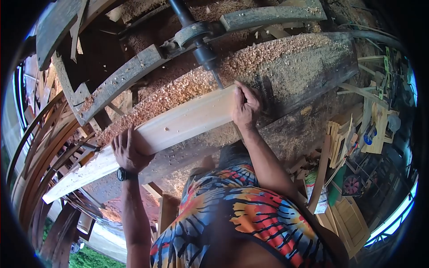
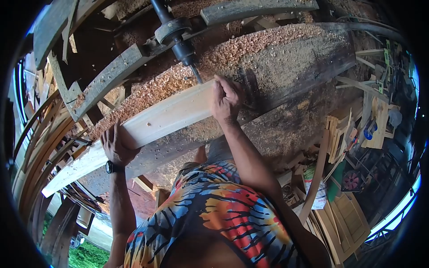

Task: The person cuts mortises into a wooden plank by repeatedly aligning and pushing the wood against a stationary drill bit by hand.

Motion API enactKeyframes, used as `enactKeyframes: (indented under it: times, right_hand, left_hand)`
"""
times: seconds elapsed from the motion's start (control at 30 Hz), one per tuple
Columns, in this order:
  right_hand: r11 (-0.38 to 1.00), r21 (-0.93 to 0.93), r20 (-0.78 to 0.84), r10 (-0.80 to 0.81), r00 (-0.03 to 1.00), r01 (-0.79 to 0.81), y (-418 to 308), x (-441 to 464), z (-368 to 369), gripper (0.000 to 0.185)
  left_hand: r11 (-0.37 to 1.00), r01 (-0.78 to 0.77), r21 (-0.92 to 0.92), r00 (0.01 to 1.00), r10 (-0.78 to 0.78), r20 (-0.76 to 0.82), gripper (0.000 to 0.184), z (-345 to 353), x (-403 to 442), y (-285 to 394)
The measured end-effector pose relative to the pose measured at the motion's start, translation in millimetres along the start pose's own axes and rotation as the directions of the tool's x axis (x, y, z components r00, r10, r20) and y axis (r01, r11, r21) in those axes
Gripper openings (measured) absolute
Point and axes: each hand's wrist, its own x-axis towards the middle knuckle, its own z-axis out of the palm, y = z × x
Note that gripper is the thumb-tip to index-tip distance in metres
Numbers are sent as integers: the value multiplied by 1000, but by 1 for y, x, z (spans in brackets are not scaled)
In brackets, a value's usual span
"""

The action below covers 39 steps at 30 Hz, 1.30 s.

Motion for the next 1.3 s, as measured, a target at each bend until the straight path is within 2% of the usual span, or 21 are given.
enactKeyframes:
  times: [0.1, 0.3, 0.6, 0.83, 0.97, 1.07, 1.3]
  right_hand:
    - [1000, 19, 27, 5, 1000, -5, 3, 1, 1, 25]
    - [999, 27, 24, 33, 999, -33, 3, 4, 5, 24]
    - [999, 38, -19, -12, 1000, 13, 15, -3, 8, 23]
    - [998, 54, 11, -19, 1000, 18, 13, -7, -3, 23]
    - [997, 65, 48, 34, 998, -38, 11, -7, -2, 23]
    - [999, 40, -2, -21, 1000, 21, 11, 2, 5, 23]
    - [993, 89, 57, 69, 996, -74, -2, 12, 5, 21]
  left_hand:
    - [1000, 3, 6, 1000, -3, 0, 123, 1, 2, 0]
    - [1000, -3, 28, 1000, 4, -15, 126, 3, 2, -4]
    - [999, 16, 32, 1000, -16, -7, 132, 3, -7, 10]
    - [1000, 10, 10, 999, -10, -33, 126, 10, -20, 12]
    - [999, 28, 25, 999, -27, -20, 126, 7, -17, 14]
    - [999, 43, 12, 999, -43, -24, 127, 11, -15, 11]
    - [998, 53, 27, 998, -53, -22, 130, 6, -9, 5]
